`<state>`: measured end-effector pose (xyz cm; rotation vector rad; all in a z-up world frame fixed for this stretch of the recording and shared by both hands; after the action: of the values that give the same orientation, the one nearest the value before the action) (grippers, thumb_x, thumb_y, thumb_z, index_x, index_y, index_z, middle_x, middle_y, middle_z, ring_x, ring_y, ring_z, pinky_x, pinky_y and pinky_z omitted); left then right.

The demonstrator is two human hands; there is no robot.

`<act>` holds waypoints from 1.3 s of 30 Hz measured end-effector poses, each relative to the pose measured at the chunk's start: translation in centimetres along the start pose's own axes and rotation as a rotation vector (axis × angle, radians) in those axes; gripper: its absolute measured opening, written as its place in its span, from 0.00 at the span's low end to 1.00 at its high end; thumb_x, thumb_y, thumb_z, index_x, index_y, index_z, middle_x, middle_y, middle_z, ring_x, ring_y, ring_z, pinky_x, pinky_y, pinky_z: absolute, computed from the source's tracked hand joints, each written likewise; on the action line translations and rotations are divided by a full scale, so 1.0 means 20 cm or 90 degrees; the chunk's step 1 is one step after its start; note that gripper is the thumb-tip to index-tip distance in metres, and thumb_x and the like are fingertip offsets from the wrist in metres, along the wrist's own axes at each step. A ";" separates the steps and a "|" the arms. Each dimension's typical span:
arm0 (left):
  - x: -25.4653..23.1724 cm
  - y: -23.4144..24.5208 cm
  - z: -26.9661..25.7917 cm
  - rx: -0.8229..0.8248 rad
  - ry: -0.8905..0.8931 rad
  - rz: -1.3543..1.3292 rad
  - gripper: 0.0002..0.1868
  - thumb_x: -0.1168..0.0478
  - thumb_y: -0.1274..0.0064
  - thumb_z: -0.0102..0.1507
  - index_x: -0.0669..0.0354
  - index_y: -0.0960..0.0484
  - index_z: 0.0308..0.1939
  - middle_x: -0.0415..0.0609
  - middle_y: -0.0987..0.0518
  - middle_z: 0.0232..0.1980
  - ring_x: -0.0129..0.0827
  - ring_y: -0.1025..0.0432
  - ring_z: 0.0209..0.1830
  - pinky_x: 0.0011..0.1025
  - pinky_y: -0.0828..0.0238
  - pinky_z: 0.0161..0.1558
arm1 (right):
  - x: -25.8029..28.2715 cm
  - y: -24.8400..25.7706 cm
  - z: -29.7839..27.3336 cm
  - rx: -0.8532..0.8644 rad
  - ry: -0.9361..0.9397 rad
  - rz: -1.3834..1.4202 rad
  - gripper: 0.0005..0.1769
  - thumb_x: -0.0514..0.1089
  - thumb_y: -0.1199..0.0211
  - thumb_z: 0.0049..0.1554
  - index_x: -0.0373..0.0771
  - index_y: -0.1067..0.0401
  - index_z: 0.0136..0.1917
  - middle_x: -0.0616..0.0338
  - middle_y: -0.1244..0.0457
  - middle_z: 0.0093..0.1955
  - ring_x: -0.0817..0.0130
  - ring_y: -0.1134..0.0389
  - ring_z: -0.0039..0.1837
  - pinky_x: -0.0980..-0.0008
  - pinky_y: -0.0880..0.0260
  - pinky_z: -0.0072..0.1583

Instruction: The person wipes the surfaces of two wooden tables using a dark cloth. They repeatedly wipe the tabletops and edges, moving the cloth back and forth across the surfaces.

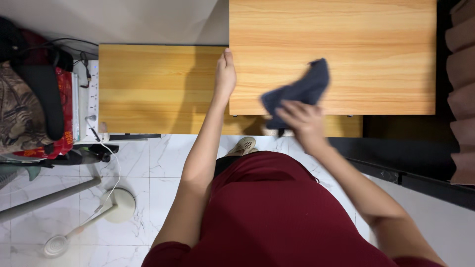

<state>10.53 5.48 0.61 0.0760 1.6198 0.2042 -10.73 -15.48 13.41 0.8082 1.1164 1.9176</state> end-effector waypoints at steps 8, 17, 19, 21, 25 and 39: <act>0.08 0.00 0.09 -0.010 -0.087 0.003 0.31 0.46 0.72 0.75 0.71 0.21 0.54 0.64 0.16 0.49 0.50 0.22 0.51 0.40 0.29 0.55 | 0.40 -0.14 0.36 0.053 0.087 0.180 0.33 0.38 0.33 0.47 0.44 0.28 0.67 0.58 0.36 0.72 0.59 0.37 0.71 0.53 0.38 0.62; -0.08 0.01 -0.03 0.019 0.004 -0.027 0.30 0.48 0.74 0.75 0.70 0.23 0.60 0.60 0.17 0.56 0.46 0.23 0.57 0.36 0.31 0.59 | -0.57 0.39 -0.38 -0.155 -0.366 0.015 0.28 0.23 0.45 0.44 0.38 0.20 0.55 0.53 0.30 0.60 0.55 0.29 0.64 0.54 0.34 0.68; -0.08 0.02 -0.03 0.021 0.003 -0.031 0.30 0.48 0.73 0.75 0.70 0.24 0.60 0.60 0.18 0.57 0.45 0.24 0.58 0.36 0.31 0.60 | -0.75 0.45 -0.64 -0.378 -0.522 0.152 0.12 0.30 0.44 0.69 0.37 0.23 0.62 0.49 0.31 0.62 0.57 0.30 0.63 0.57 0.29 0.67; -0.08 0.02 -0.02 0.021 -0.008 -0.044 0.30 0.48 0.73 0.75 0.70 0.24 0.60 0.59 0.17 0.57 0.45 0.24 0.58 0.36 0.31 0.60 | -0.86 0.37 -0.91 -0.645 -0.614 0.477 0.15 0.39 0.48 0.69 0.38 0.31 0.68 0.52 0.33 0.65 0.59 0.29 0.65 0.58 0.27 0.68; -0.03 0.01 -0.01 0.026 0.003 -0.061 0.30 0.47 0.72 0.75 0.71 0.24 0.60 0.59 0.18 0.57 0.44 0.24 0.58 0.36 0.32 0.60 | -0.85 0.00 -1.24 -0.842 -0.857 0.943 0.29 0.54 0.51 0.68 0.31 0.36 0.72 0.48 0.33 0.66 0.56 0.26 0.61 0.56 0.23 0.65; 0.09 -0.02 0.23 0.161 0.228 -0.098 0.48 0.28 0.69 0.63 0.55 0.43 0.78 0.52 0.42 0.79 0.43 0.49 0.78 0.45 0.55 0.73 | -0.29 -0.47 -0.41 -0.304 -0.941 1.171 0.31 0.63 0.45 0.62 0.33 0.29 0.61 0.48 0.31 0.59 0.58 0.27 0.60 0.58 0.27 0.62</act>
<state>14.96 5.74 -1.48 0.1120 1.9936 -0.1140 -11.60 -20.77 0.79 2.6189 -1.4205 1.4686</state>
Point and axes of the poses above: each hand's wrist, its own z-axis towards the middle knuckle, its own y-axis out of the back of the hand, x = y × z, the point moved 10 cm from there along z, towards the middle knuckle
